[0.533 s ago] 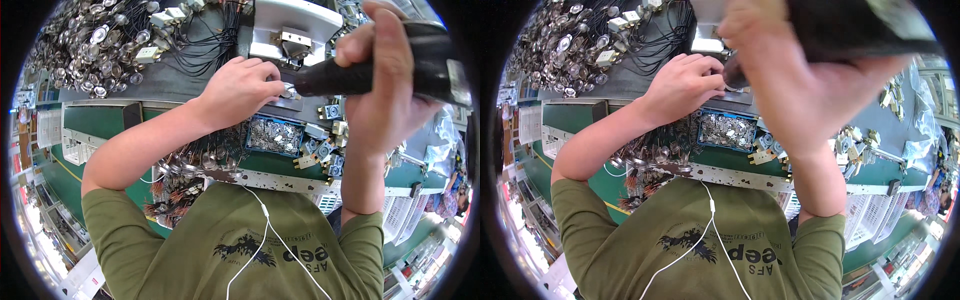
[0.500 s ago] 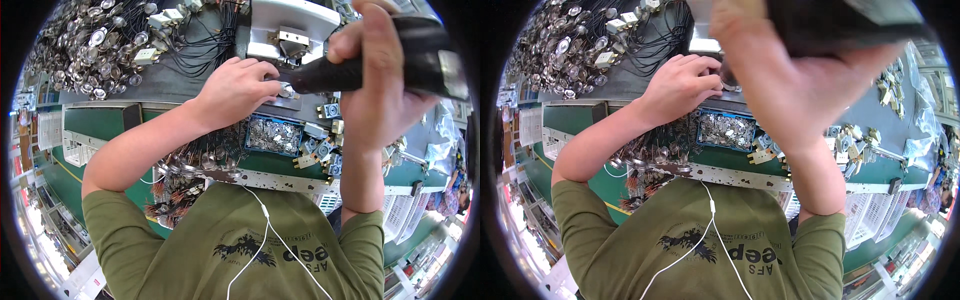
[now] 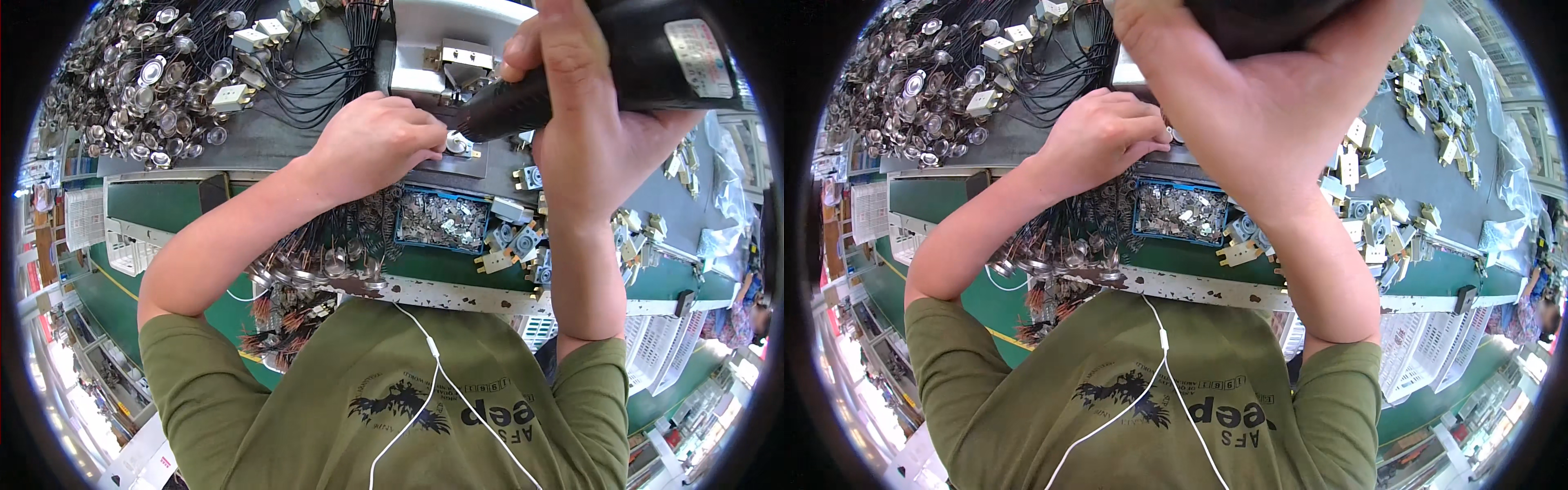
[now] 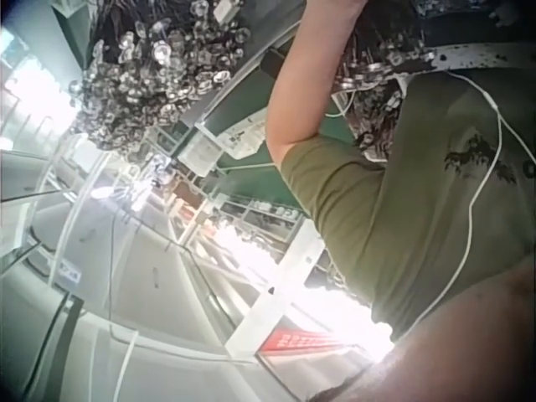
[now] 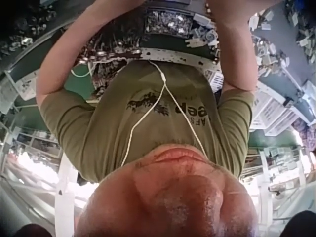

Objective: Assembling electronic components and wiring at a factory workstation.

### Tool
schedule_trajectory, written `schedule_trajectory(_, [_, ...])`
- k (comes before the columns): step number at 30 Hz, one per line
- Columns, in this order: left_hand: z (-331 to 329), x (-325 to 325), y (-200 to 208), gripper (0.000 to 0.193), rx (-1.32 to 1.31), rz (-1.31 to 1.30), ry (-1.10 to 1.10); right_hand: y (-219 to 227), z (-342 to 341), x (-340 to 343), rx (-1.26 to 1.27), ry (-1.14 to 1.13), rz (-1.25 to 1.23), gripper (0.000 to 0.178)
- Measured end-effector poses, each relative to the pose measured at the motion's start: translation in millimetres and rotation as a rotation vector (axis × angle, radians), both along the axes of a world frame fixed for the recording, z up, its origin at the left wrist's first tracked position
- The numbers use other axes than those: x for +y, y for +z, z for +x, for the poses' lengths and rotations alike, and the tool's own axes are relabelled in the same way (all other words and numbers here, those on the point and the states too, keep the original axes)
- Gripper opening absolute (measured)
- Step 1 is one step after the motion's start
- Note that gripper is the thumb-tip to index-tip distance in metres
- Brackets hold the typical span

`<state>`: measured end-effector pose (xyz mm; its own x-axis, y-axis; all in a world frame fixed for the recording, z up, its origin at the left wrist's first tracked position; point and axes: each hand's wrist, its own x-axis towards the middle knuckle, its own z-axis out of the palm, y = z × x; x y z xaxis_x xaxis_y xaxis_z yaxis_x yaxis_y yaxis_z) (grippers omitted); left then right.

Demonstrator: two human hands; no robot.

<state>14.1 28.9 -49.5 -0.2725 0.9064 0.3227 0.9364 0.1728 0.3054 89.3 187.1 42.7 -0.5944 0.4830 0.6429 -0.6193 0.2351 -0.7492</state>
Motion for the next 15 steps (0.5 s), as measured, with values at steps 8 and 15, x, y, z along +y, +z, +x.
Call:
schedule_trajectory(8, [3.3, -4.7, -7.3, 0.011, -0.021, 0.085, 0.008, 11.7, 9.8, -16.8, -0.225, 0.075, -0.134, 0.022])
schedule_trajectory(15, [2.0, -7.8, -9.4, 0.01, -0.038, 0.132, 0.004, -1.3, -3.9, -24.9, -0.223, 0.115, -0.044, 0.032])
